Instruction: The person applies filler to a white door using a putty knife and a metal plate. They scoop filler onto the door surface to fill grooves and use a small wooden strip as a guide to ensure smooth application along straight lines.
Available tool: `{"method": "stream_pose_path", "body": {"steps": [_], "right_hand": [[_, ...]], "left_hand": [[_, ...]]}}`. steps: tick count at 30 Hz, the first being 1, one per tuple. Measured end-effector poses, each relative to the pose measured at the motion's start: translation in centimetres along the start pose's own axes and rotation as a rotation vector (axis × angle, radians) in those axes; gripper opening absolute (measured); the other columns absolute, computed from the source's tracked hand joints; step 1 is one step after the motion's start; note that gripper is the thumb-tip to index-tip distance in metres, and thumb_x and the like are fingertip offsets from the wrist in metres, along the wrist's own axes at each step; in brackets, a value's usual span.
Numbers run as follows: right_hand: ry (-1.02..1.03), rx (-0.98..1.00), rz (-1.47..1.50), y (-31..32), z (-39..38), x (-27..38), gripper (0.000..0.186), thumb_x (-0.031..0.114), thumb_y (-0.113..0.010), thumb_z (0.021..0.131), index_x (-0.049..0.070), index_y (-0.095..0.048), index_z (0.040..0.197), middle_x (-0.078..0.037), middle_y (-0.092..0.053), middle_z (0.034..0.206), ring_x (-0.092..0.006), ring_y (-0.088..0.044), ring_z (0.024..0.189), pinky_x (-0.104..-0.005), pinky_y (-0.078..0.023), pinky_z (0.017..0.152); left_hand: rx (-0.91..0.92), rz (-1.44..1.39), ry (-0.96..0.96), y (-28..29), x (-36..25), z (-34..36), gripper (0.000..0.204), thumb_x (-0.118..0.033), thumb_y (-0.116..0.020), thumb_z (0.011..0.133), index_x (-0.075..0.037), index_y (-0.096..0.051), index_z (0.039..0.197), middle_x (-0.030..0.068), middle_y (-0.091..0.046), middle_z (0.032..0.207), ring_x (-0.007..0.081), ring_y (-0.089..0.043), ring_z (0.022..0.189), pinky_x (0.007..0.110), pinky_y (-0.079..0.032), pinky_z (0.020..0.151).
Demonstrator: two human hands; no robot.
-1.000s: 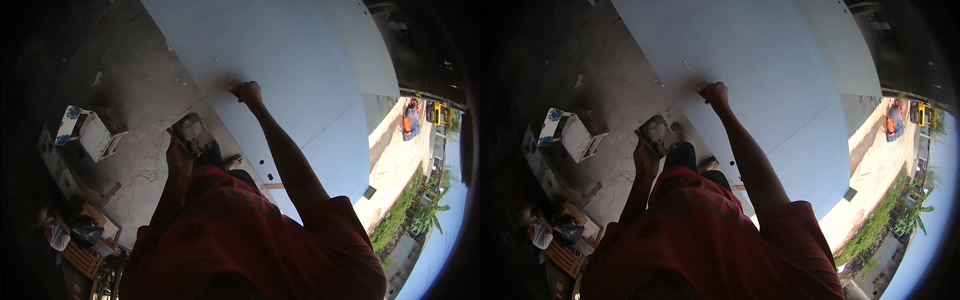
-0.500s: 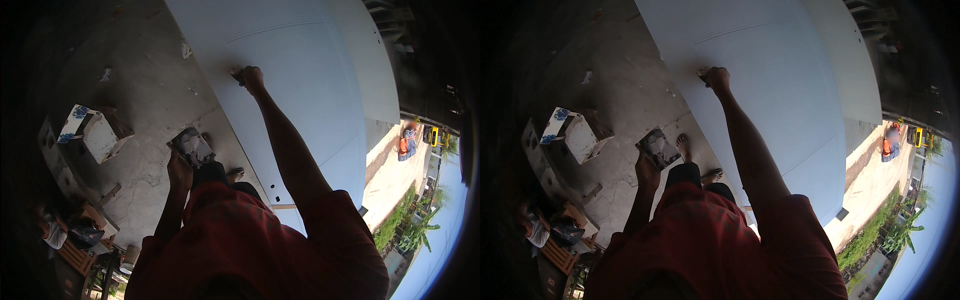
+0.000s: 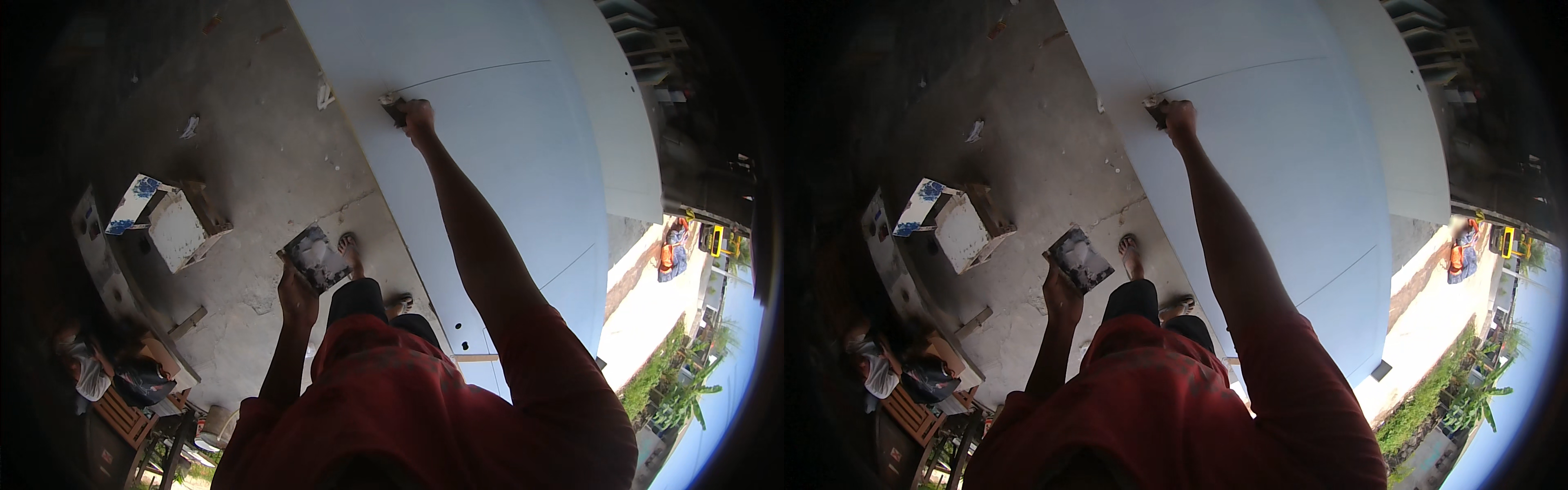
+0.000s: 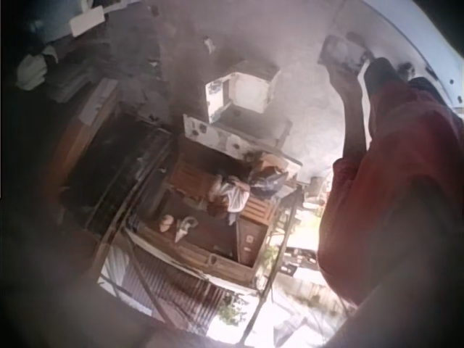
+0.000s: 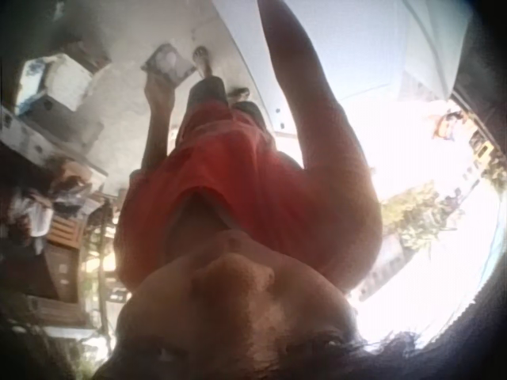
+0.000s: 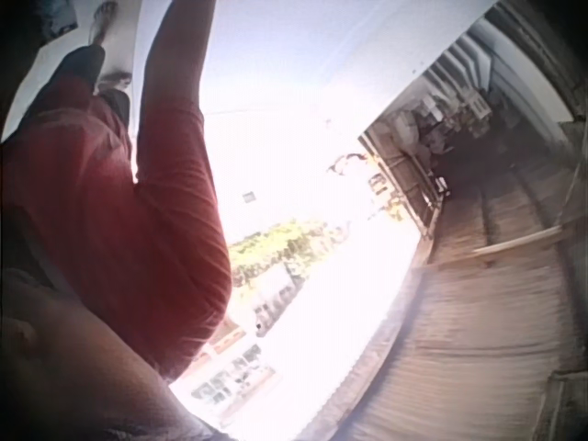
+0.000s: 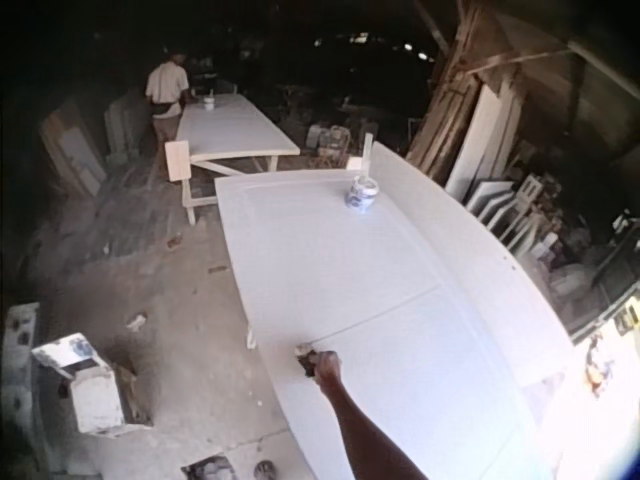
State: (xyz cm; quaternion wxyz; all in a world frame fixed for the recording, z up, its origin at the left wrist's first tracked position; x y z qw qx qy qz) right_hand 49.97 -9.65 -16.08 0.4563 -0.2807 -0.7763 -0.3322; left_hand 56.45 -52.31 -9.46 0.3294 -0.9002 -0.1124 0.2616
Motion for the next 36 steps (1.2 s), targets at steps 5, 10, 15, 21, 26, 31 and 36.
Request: {"method": "stream_pose_path", "body": {"steps": [5,10,15,21,26,31,36], "right_hand": [[-0.044,0.302,0.307,1.4,-2.6,0.1,0.022,0.026,-0.065,0.087,0.003,-0.065,0.085,-0.008,-0.061,0.064,-0.0142,-0.056,0.048,-0.0257,-0.033,0.04],[0.18,0.538,0.092,2.4,-13.4,4.1,0.023,0.021,-0.057,0.096,0.0,-0.063,0.088,-0.01,-0.066,0.075,-0.0146,-0.063,0.058,-0.0272,-0.045,0.047],[0.949,0.306,-0.346,7.1,-27.5,6.3,0.036,-0.004,-0.071,0.081,0.008,-0.071,0.116,-0.014,-0.064,0.104,-0.023,-0.068,0.08,-0.0322,-0.058,0.066],[1.042,0.035,-0.491,11.2,-37.2,2.8,0.07,-0.005,-0.075,0.066,0.019,-0.068,0.132,-0.012,-0.058,0.112,-0.0264,-0.066,0.093,-0.0353,-0.06,0.069],[0.908,-0.008,-0.383,13.7,-43.6,-0.6,0.063,-0.008,-0.072,0.077,0.017,-0.065,0.135,-0.014,-0.055,0.111,-0.0245,-0.064,0.083,-0.0353,-0.058,0.064],[0.834,0.031,-0.303,16.1,-50.1,-3.7,0.052,-0.006,-0.065,0.085,0.008,-0.063,0.135,-0.014,-0.055,0.111,-0.0206,-0.061,0.07,-0.0347,-0.053,0.059],[0.519,0.262,0.048,20.6,-56.9,-8.3,0.027,0.008,-0.057,0.097,-0.002,-0.065,0.12,-0.01,-0.06,0.095,-0.0158,-0.06,0.065,-0.0313,-0.045,0.05]], "left_hand": [[0.053,0.005,0.006,-0.9,0.9,2.7,0.059,-0.049,-0.041,0.107,-0.008,-0.04,0.15,0.0104,-0.045,0.15,0.0252,-0.045,0.137,0.045,-0.038,0.114],[0.146,0.055,0.062,-3.8,0.6,4.1,0.054,-0.044,-0.041,0.108,-0.007,-0.042,0.147,0.01,-0.051,0.144,0.0238,-0.052,0.13,0.043,-0.043,0.11],[0.22,0.146,0.239,-7.3,1.7,2.8,0.047,-0.039,-0.04,0.109,-0.004,-0.047,0.141,0.0098,-0.062,0.126,0.0213,-0.063,0.114,0.039,-0.054,0.098],[0.428,-0.06,0.417,-13.6,4.2,-4.5,0.041,-0.034,-0.042,0.11,-0.002,-0.052,0.134,0.011,-0.064,0.119,0.018,-0.068,0.097,0.032,-0.06,0.086],[0.258,0.141,0.128,-12.9,7.6,-10.7,0.044,-0.036,-0.045,0.108,-0.004,-0.05,0.137,0.0106,-0.062,0.124,0.0177,-0.065,0.108,0.036,-0.057,0.091],[0.22,0.169,-0.07,-8.7,11.5,-16.0,0.043,-0.036,-0.046,0.108,-0.006,-0.051,0.138,0.0078,-0.061,0.124,0.0169,-0.062,0.111,0.036,-0.055,0.092],[0.154,0.152,-0.11,-5.2,15.9,-23.1,0.041,-0.035,-0.045,0.109,-0.006,-0.051,0.138,0.0056,-0.062,0.119,0.0159,-0.063,0.106,0.033,-0.055,0.089]]}}
Point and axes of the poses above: each hand's wrist, its own z-axis towards the middle knuckle, its own y-axis out of the back of the hand, x = y × z, the point moved 2 cm from there along z, towards the middle knuckle
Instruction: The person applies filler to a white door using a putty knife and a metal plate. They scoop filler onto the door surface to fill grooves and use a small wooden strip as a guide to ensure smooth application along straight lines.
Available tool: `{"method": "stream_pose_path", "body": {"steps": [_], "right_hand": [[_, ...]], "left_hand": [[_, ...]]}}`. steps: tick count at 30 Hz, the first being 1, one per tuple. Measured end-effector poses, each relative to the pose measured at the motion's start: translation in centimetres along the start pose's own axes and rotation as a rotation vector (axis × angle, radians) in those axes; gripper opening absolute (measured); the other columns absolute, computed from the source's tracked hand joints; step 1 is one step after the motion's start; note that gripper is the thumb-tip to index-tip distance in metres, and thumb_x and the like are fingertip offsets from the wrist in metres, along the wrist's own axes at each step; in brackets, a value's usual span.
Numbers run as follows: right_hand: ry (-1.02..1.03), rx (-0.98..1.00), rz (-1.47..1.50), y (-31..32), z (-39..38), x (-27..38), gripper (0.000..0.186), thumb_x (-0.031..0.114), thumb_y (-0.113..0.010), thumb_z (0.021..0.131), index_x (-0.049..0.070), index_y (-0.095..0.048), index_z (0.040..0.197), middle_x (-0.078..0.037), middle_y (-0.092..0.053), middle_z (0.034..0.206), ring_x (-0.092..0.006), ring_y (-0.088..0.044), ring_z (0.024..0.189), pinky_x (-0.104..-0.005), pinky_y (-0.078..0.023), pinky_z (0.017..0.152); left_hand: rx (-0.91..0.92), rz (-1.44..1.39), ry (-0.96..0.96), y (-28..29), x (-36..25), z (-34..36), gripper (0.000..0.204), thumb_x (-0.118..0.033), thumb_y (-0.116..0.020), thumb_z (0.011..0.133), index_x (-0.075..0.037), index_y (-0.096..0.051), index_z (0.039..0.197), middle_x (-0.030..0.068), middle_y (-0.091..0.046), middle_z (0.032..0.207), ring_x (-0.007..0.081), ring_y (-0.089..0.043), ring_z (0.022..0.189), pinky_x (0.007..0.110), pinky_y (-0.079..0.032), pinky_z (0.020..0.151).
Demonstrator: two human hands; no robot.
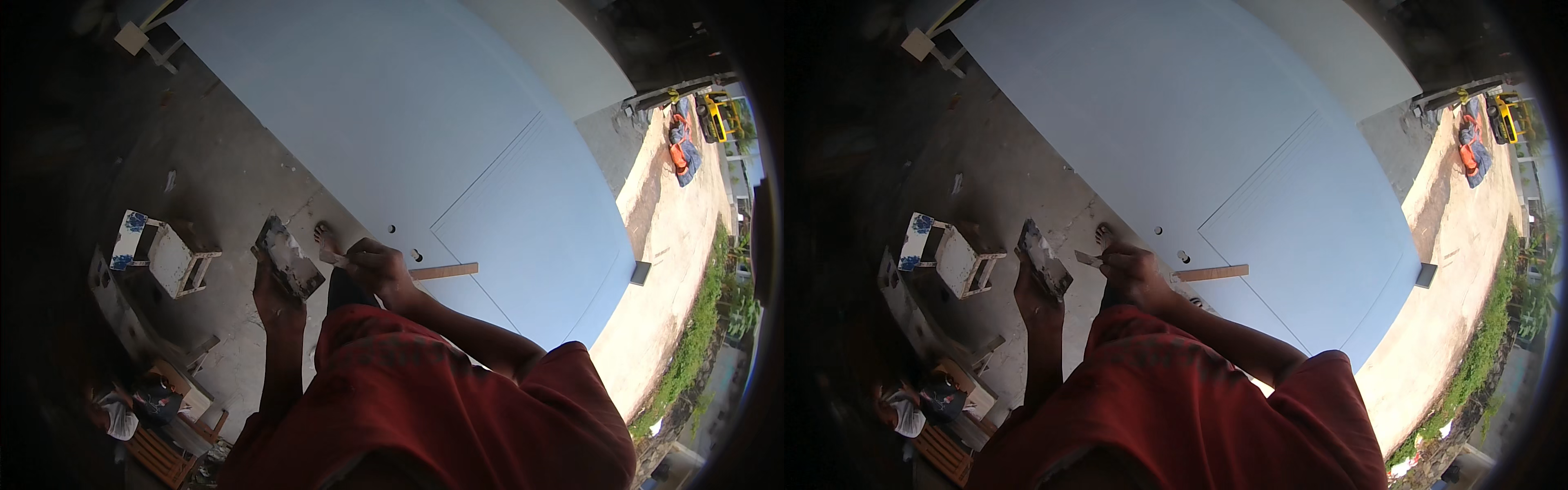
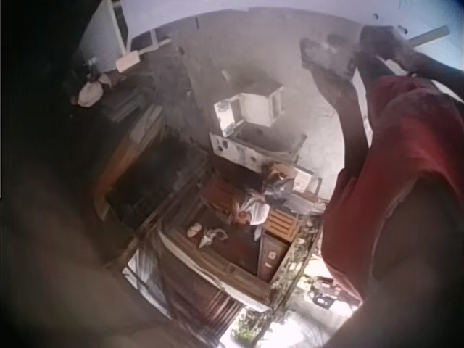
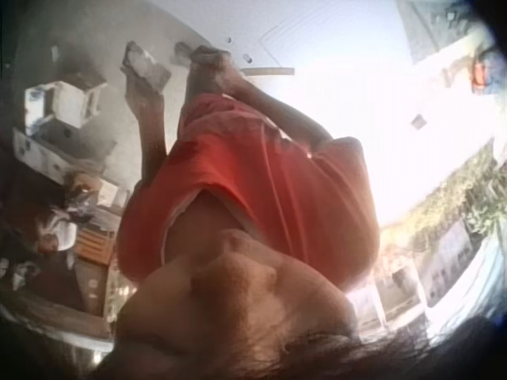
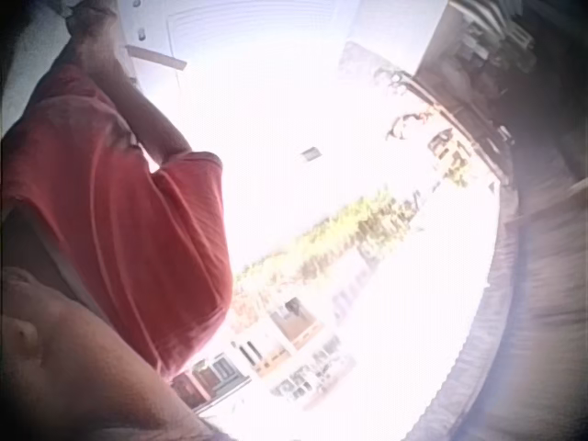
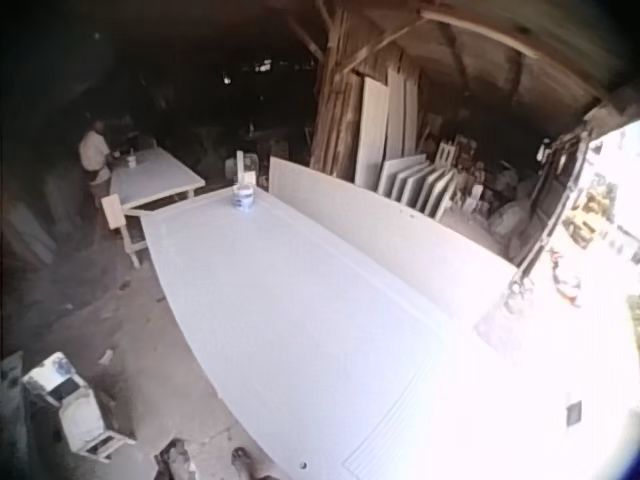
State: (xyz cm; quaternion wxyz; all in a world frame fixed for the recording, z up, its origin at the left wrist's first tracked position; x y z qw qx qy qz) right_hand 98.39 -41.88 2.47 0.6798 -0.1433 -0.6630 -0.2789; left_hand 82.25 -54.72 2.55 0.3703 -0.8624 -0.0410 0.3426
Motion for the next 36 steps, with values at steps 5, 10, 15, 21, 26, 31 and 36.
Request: {"method": "stream_pose_path", "body": {"steps": [5,10,15,21,26,31,36], "right_hand": [[-0.78,0.091,1.357,1.1,-8.4,-0.5,0.025,0.026,-0.061,0.098,0.003,-0.066,0.107,-0.004,-0.06,0.079,-0.0118,-0.054,0.061,-0.0254,-0.036,0.045],[-1.023,0.07,1.297,1.5,-16.9,-1.7,0.025,0.029,-0.065,0.095,0.008,-0.063,0.108,-0.002,-0.061,0.086,-0.0116,-0.044,0.056,-0.0245,-0.032,0.047],[-0.628,-0.278,0.831,6.4,-19.8,2.4,0.023,0.023,-0.066,0.094,0.002,-0.064,0.104,-0.002,-0.058,0.078,-0.0106,-0.046,0.053,-0.0255,-0.029,0.044],[-0.458,-0.315,0.554,6.3,-20.1,6.8,0.016,0.013,-0.071,0.088,-0.001,-0.067,0.084,-0.002,-0.058,0.065,-0.0096,-0.042,0.043,-0.0244,-0.026,0.04],[-0.369,-0.466,0.693,5.6,-20.0,7.1,0.013,0.009,-0.071,0.087,-0.003,-0.067,0.085,-0.004,-0.057,0.065,-0.0099,-0.04,0.043,-0.0263,-0.023,0.039],[-0.389,-0.373,0.59,6.4,-19.1,6.7,0.012,0.007,-0.068,0.086,-0.005,-0.069,0.084,-0.007,-0.062,0.074,-0.0127,-0.048,0.049,-0.0262,-0.028,0.04],[0.031,-0.113,-0.179,7.4,-17.3,7.6,0.016,0.006,-0.067,0.082,0.001,-0.076,0.094,-0.008,-0.068,0.096,-0.0166,-0.06,0.082,-0.0256,-0.048,0.055]], "left_hand": [[0.124,-0.027,0.104,0.1,7.6,-9.7,0.042,-0.035,-0.044,0.109,-0.006,-0.05,0.139,0.0061,-0.061,0.125,0.0185,-0.061,0.113,0.036,-0.05,0.097],[0.097,0.056,-0.086,0.0,11.0,-15.1,0.049,-0.036,-0.048,0.107,-0.005,-0.044,0.145,0.0082,-0.054,0.139,0.0229,-0.052,0.129,0.041,-0.041,0.11],[0.144,-0.009,-0.335,-0.9,11.0,-17.2,0.052,-0.039,-0.054,0.104,-0.004,-0.043,0.142,0.0113,-0.055,0.138,0.025,-0.055,0.127,0.043,-0.046,0.106],[0.096,-0.113,-0.413,-3.6,12.9,-20.5,0.046,-0.03,-0.055,0.105,-0.005,-0.041,0.14,0.0131,-0.056,0.134,0.0256,-0.059,0.122,0.042,-0.051,0.102],[0.13,-0.002,-0.561,-3.7,14.2,-21.6,0.038,-0.022,-0.056,0.105,-0.001,-0.044,0.136,0.0139,-0.059,0.13,0.0222,-0.061,0.118,0.038,-0.05,0.101],[0.171,0.161,-0.596,-2.4,13.6,-21.7,0.034,-0.017,-0.057,0.105,0.004,-0.047,0.13,0.0157,-0.062,0.125,0.0184,-0.062,0.112,0.034,-0.05,0.098],[0.121,0.387,-0.427,-0.6,11.6,-22.0,0.025,-0.016,-0.059,0.104,0.004,-0.057,0.119,0.0042,-0.064,0.102,0.0093,-0.058,0.092,0.026,-0.048,0.084]]}}
Point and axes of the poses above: each hand's wrist, its own z-axis towards the middle knuckle, its own y-axis out of the back of the hand, x = y × z, the point moved 2 cm from there along z, towards the middle knuckle
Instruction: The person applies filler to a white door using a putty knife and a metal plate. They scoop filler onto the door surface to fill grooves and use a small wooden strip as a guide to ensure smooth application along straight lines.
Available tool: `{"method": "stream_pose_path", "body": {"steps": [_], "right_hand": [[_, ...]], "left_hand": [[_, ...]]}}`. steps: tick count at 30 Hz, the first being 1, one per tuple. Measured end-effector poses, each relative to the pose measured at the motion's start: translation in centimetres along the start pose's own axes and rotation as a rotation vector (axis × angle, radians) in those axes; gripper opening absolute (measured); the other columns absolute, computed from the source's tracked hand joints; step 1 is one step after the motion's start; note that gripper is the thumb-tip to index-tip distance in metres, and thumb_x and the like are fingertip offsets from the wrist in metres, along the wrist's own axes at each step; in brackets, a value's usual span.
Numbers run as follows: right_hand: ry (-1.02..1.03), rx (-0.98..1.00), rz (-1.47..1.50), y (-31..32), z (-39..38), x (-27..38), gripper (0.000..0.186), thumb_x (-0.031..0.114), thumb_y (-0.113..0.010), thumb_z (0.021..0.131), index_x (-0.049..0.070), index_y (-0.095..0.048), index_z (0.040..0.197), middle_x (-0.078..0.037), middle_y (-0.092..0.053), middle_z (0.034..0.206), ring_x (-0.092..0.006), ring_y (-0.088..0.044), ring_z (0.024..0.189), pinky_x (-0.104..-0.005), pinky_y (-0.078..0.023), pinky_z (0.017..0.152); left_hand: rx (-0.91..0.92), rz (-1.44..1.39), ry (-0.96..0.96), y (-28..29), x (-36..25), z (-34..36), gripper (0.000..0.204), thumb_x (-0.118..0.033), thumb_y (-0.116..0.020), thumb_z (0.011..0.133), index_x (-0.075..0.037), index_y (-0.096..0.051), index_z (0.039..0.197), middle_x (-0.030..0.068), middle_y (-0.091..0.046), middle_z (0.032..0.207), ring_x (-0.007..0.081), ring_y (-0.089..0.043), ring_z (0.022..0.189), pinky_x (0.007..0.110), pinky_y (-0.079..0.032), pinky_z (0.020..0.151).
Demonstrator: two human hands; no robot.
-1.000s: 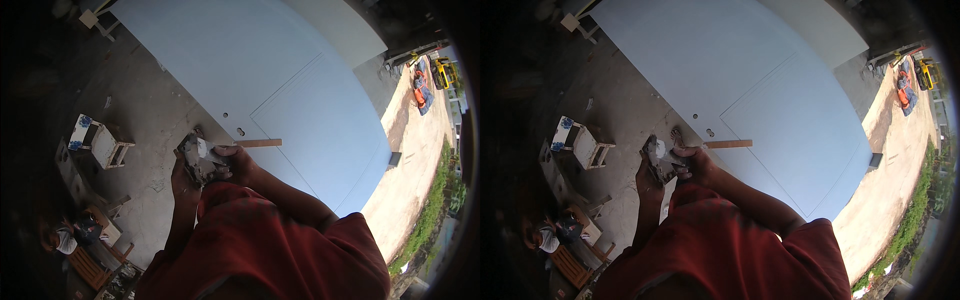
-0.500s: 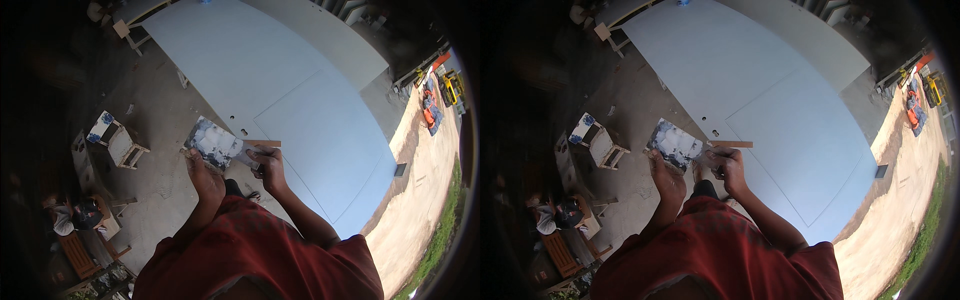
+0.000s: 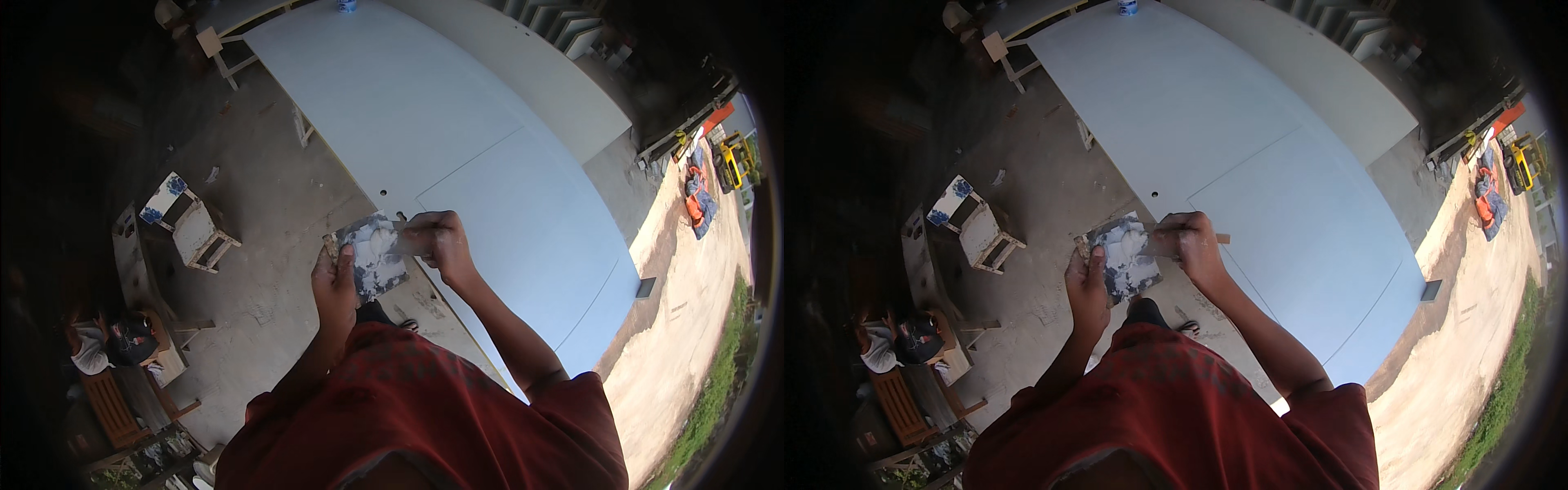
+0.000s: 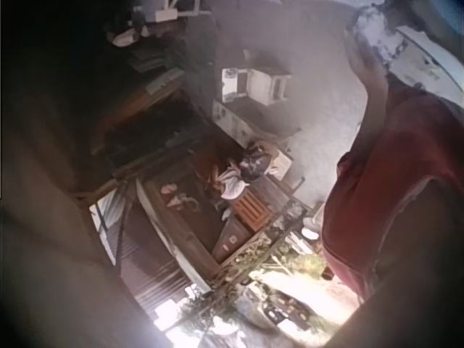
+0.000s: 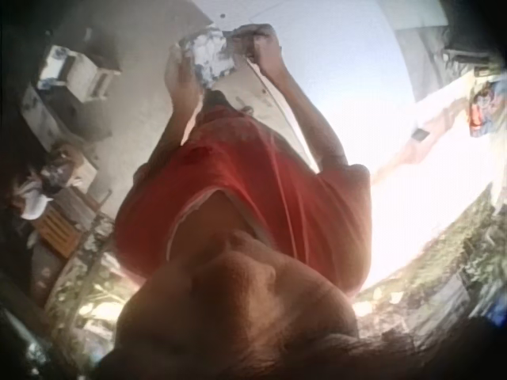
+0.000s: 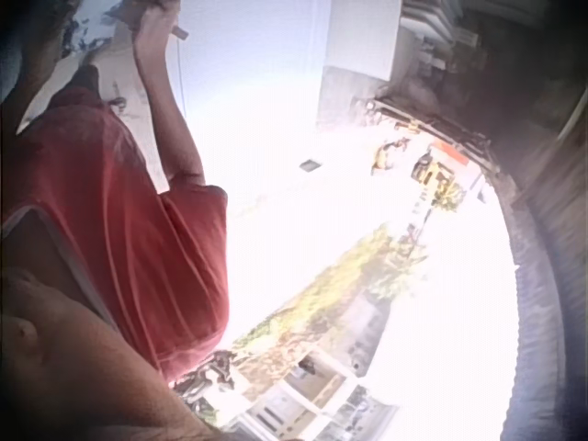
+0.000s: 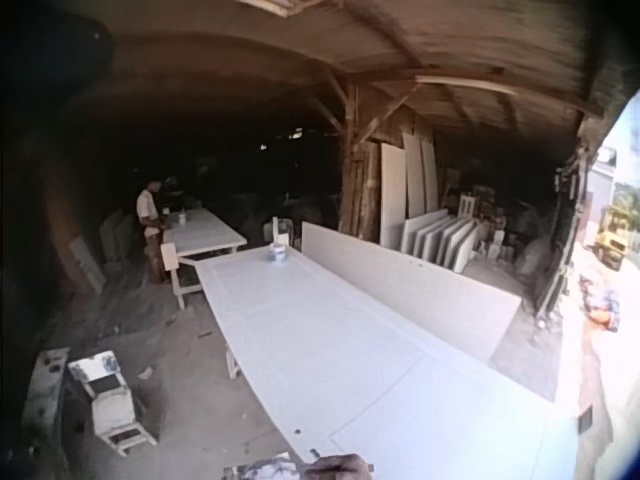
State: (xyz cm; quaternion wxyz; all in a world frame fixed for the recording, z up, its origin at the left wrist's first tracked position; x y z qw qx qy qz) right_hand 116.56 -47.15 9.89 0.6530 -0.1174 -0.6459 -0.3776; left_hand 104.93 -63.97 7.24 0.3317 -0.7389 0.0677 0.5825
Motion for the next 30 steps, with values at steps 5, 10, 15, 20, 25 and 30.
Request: {"method": "stream_pose_path", "body": {"steps": [5,10,15,20,25,30], "right_hand": [[0.467,0.412,-0.504,1.5,2.9,-1.4,0.023,0.013,-0.071,0.079,0.009,-0.08,0.099,-0.008,-0.065,0.121,-0.0239,-0.057,0.107,-0.0291,-0.057,0.066],[0.221,0.476,-0.33,0.5,2.6,-0.5,0.027,0.014,-0.069,0.078,0.01,-0.079,0.103,-0.008,-0.064,0.125,-0.027,-0.056,0.107,-0.0262,-0.059,0.072],[0.253,0.302,-0.296,-0.5,0.5,-2.8,0.028,0.01,-0.067,0.076,0.007,-0.076,0.102,-0.009,-0.066,0.118,-0.0265,-0.055,0.108,-0.029,-0.055,0.07],[-0.078,0.088,0.079,-1.8,-0.5,-6.2,0.034,0.009,-0.068,0.061,0.002,-0.073,0.094,-0.011,-0.071,0.108,-0.0284,-0.059,0.096,-0.0394,-0.048,0.078],[-0.561,-0.058,0.624,-3.4,-1.6,-4.3,0.015,0.007,-0.066,0.078,0.0,-0.071,0.09,-0.008,-0.066,0.101,-0.0173,-0.058,0.07,-0.0289,-0.039,0.046],[-0.62,-0.198,0.731,-5.7,-2.2,-4.2,0.014,0.011,-0.064,0.085,-0.001,-0.068,0.091,-0.006,-0.06,0.1,-0.0149,-0.055,0.065,-0.0275,-0.036,0.042]], "left_hand": [[0.096,0.039,0.246,-0.2,-1.7,2.0,0.021,-0.02,-0.059,0.103,0.001,-0.064,0.107,-0.0028,-0.061,0.087,0.0045,-0.052,0.079,0.023,-0.045,0.072],[0.116,0.084,0.269,0.0,-2.1,2.8,0.023,-0.022,-0.058,0.103,-0.001,-0.066,0.104,-0.0025,-0.061,0.087,0.0049,-0.053,0.076,0.023,-0.045,0.069],[-0.033,0.18,0.126,0.6,0.0,2.7,0.022,-0.019,-0.059,0.103,0.001,-0.064,0.108,-0.0019,-0.061,0.089,0.0063,-0.054,0.077,0.024,-0.047,0.071],[-0.198,0.242,-0.111,-0.1,1.3,2.1,0.022,-0.019,-0.057,0.104,0.002,-0.063,0.107,-0.0032,-0.059,0.088,0.0052,-0.051,0.079,0.023,-0.045,0.072],[-0.233,0.137,-0.141,-0.2,1.9,2.4,0.024,-0.021,-0.056,0.105,0.002,-0.061,0.107,-0.0017,-0.059,0.09,0.005,-0.05,0.083,0.023,-0.043,0.075],[-0.34,0.236,-0.301,-2.1,2.7,1.6,0.029,-0.024,-0.054,0.106,0.004,-0.06,0.109,0.0013,-0.062,0.091,0.0089,-0.053,0.084,0.026,-0.045,0.076]]}}
Point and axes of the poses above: each hand's wrist, its own z-axis towards the middle knuckle, its own y-axis out of the back of the hand, x = y × z, the point moved 2 cm from there along z, towards the middle knuckle
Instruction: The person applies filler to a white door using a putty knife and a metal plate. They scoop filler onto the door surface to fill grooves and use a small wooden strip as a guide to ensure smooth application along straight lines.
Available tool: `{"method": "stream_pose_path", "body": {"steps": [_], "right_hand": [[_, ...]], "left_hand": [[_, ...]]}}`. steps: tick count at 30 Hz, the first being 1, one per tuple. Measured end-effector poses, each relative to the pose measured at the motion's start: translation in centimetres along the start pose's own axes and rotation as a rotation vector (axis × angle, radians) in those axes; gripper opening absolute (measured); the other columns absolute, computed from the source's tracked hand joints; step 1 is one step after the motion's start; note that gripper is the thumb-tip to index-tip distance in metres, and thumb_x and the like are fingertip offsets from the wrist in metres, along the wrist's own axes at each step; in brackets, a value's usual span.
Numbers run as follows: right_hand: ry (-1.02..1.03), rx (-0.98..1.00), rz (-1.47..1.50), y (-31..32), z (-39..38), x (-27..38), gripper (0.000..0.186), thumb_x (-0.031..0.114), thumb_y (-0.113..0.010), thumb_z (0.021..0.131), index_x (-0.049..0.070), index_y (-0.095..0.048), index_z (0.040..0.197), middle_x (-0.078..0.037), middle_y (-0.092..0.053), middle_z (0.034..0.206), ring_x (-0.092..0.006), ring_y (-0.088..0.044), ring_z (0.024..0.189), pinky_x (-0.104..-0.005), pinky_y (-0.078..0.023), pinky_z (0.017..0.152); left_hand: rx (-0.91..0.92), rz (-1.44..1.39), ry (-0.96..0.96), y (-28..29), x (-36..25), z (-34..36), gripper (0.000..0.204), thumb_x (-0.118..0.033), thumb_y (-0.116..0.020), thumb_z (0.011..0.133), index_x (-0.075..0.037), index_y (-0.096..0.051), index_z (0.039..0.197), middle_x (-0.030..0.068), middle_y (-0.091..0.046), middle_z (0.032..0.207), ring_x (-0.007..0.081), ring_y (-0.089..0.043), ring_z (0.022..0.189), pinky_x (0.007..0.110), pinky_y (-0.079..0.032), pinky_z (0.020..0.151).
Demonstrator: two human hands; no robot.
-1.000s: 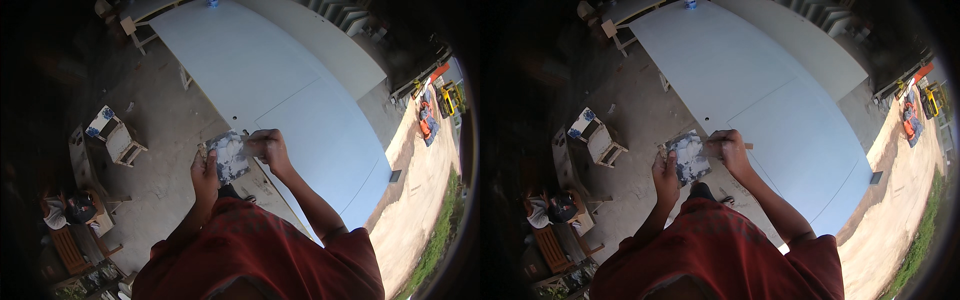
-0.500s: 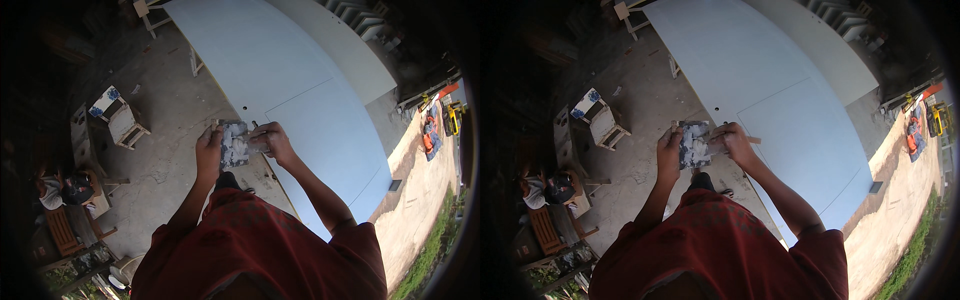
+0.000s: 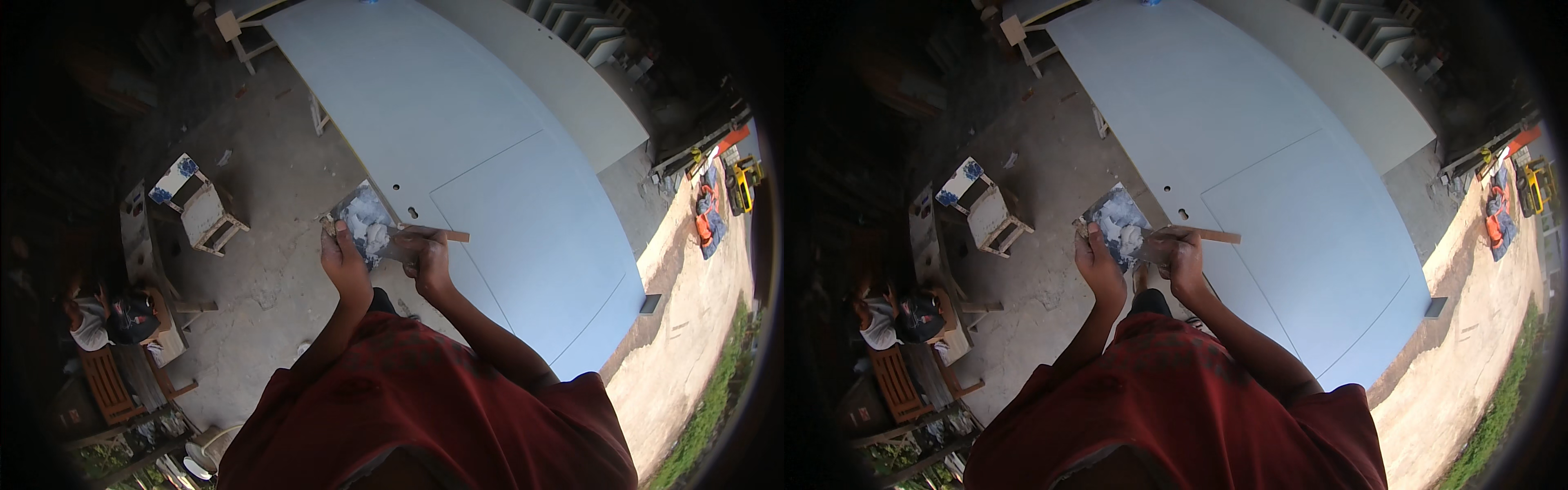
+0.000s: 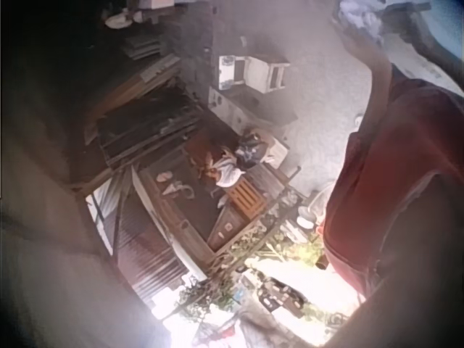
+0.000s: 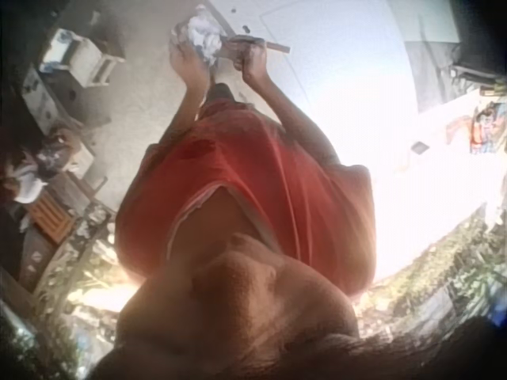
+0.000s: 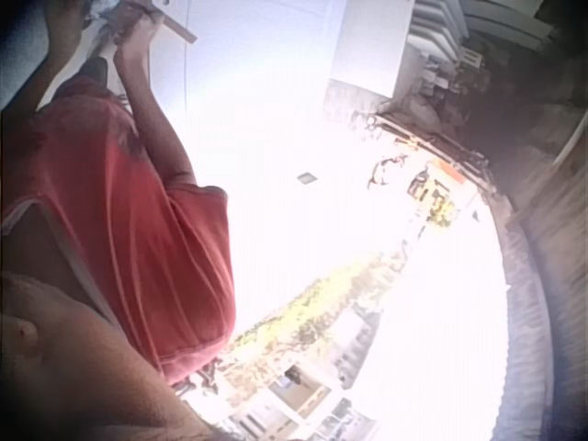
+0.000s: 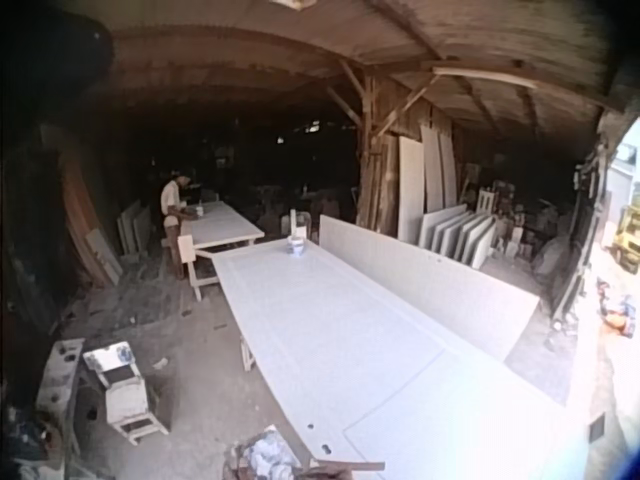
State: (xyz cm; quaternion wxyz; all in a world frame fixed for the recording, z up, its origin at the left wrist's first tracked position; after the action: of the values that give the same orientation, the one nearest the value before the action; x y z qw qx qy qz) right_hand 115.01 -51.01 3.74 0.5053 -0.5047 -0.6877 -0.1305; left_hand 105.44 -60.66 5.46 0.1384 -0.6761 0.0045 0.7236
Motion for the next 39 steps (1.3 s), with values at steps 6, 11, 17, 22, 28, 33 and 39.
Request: {"method": "stream_pose_path", "body": {"steps": [6,11,17,22,28,33,39], "right_hand": [[0.082,0.135,0.041,-0.3,1.2,-1.2,0.018,0.017,-0.064,0.092,0.001,-0.066,0.099,-0.007,-0.057,0.097,-0.0153,-0.057,0.074,-0.0272,-0.039,0.048],[0.131,0.154,0.066,-1.0,2.1,-0.5,0.017,0.015,-0.062,0.094,0.0,-0.067,0.1,-0.01,-0.06,0.098,-0.0148,-0.056,0.071,-0.0275,-0.04,0.051],[0.593,0.512,-0.603,-2.0,0.9,9.3,0.013,0.008,-0.066,0.092,0.002,-0.073,0.101,-0.009,-0.061,0.088,-0.0166,-0.053,0.065,-0.0279,-0.041,0.055],[1.269,0.782,-0.976,-2.4,-1.4,11.6,0.045,-0.005,-0.071,0.078,0.012,-0.075,0.119,-0.01,-0.059,0.101,-0.02,-0.063,0.081,-0.0313,-0.052,0.063],[1.385,0.68,-1.015,-2.6,-2.4,10.2,0.055,-0.006,-0.074,0.073,0.014,-0.072,0.124,-0.01,-0.056,0.108,-0.0203,-0.064,0.078,-0.0323,-0.056,0.061],[1.312,0.547,-1.179,-2.3,-3.2,9.2,0.047,-0.005,-0.072,0.081,0.011,-0.071,0.125,-0.01,-0.056,0.108,-0.0191,-0.063,0.069,-0.0318,-0.056,0.058],[1.252,0.442,-1.133,-0.7,-3.6,9.9,0.042,-0.002,-0.072,0.082,0.006,-0.071,0.123,-0.01,-0.058,0.112,-0.0187,-0.065,0.068,-0.0321,-0.056,0.056]], "left_hand": [[0.009,0.214,-0.172,0.1,1.0,-0.8,0.034,-0.026,-0.05,0.107,0.006,-0.059,0.112,0.0099,-0.063,0.078,0.013,-0.053,0.068,0.031,-0.046,0.062],[0.001,0.29,-0.13,0.8,2.4,-2.2,0.032,-0.025,-0.05,0.107,0.005,-0.06,0.112,0.0097,-0.065,0.081,0.0128,-0.059,0.071,0.031,-0.049,0.065],[0.143,-0.475,0.551,2.1,1.7,0.7,0.027,-0.023,-0.055,0.104,0.002,-0.06,0.115,0.0104,-0.071,0.091,0.0185,-0.071,0.071,0.031,-0.057,0.062],[0.413,-0.714,0.791,3.4,-2.6,1.5,0.032,-0.028,-0.055,0.102,-0.001,-0.059,0.117,0.011,-0.072,0.095,0.0198,-0.073,0.067,0.028,-0.059,0.047],[0.285,-0.661,0.656,4.1,-5.6,2.0,0.029,-0.026,-0.057,0.103,-0.001,-0.058,0.117,0.0096,-0.072,0.096,0.0201,-0.073,0.072,0.032,-0.061,0.053],[0.083,-0.69,0.539,4.1,-5.4,1.1,0.025,-0.021,-0.056,0.104,0.0,-0.058,0.117,0.0098,-0.071,0.101,0.0207,-0.074,0.083,0.036,-0.063,0.067],[-0.075,-0.593,0.337,2.9,-5.6,1.3,0.023,-0.02,-0.057,0.105,0.001,-0.058,0.114,0.0055,-0.069,0.099,0.0126,-0.067,0.081,0.028,-0.056,0.074]]}}
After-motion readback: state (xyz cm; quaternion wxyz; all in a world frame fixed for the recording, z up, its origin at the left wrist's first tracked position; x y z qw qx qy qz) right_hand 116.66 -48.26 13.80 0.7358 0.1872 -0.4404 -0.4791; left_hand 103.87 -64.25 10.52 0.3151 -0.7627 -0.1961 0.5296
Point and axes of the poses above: each hand's wrist, its own z-axis towards the middle knuckle, its own y-axis out of the back of the hand, x = y × z, the point moved 2 cm from there along z, towards the middle knuckle
